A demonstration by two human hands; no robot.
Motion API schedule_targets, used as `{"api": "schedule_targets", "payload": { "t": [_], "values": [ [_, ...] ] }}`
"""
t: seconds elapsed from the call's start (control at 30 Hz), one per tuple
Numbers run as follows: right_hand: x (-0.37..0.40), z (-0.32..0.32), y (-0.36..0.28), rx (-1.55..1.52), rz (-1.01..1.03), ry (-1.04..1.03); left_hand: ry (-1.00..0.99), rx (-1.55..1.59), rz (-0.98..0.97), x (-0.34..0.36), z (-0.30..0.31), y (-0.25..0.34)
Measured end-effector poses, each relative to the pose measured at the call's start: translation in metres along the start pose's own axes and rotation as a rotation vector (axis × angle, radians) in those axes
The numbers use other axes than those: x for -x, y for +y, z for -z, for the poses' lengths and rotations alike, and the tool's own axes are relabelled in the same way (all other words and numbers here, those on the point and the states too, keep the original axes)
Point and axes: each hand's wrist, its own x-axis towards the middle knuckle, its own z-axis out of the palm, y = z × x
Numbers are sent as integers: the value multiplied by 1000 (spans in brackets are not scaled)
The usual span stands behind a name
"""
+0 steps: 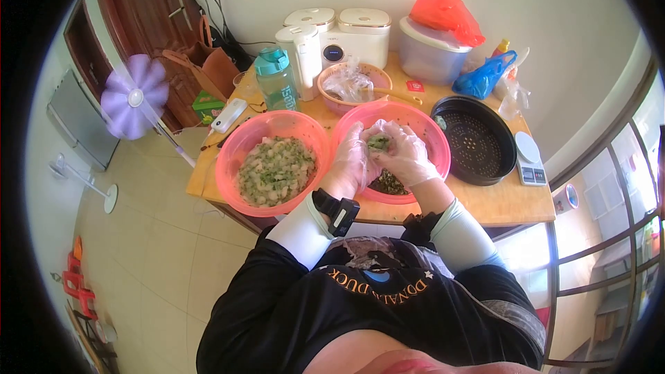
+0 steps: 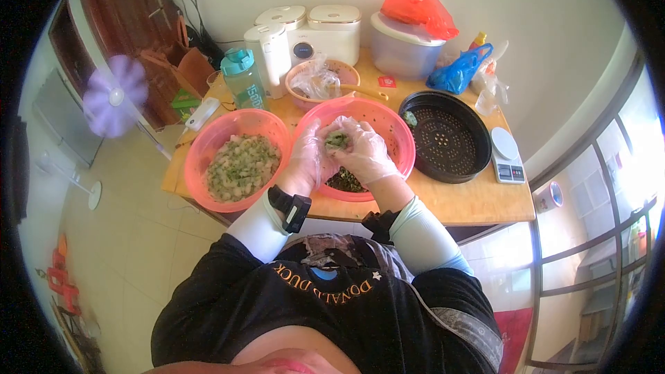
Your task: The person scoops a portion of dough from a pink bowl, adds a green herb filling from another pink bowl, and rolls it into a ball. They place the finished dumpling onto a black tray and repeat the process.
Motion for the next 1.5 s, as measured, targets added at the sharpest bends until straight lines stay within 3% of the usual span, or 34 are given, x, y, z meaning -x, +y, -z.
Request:
{"api": "schedule_targets", "payload": {
  "t": [0.07, 0.13, 0.23, 0.47, 0.73, 0.87, 0.93, 0.97, 1.03, 1.23, 1.33, 1.5],
  "values": [
    [0, 0, 1, -6, -16, -40, 0, 25, -21, -3, 4, 0],
    [0, -3, 6, -32, 88, 6, -120, -9, -38, -8, 14, 1],
    [-2, -7, 16, 10, 177, 104, -147, -77, -77, -8, 14, 2],
    [2, -6, 14, -22, 160, 73, -82, -115, -70, -3, 8, 0],
    [0, -6, 17, 147, 371, 105, -26, -178, -7, -9, 17, -1],
    [3, -5, 6, 4, 265, 140, -53, -189, -3, -5, 14, 0],
    [2, -12, 16, -244, 64, 136, -17, -190, -11, -2, 10, -1],
    [1, -10, 17, -243, 64, 136, -18, -190, -10, -3, 10, 0],
    [0, -5, 16, 21, 258, 90, -21, -233, 17, -5, 12, 0],
    [2, -1, 14, 104, 398, 192, -8, -204, 14, -7, 15, 1],
    [7, 5, 1, 125, 287, 236, 10, -138, -19, -4, 10, 2],
    [2, -2, 7, 218, 379, 111, -23, -69, 1, 0, 5, 2]
  ]
}}
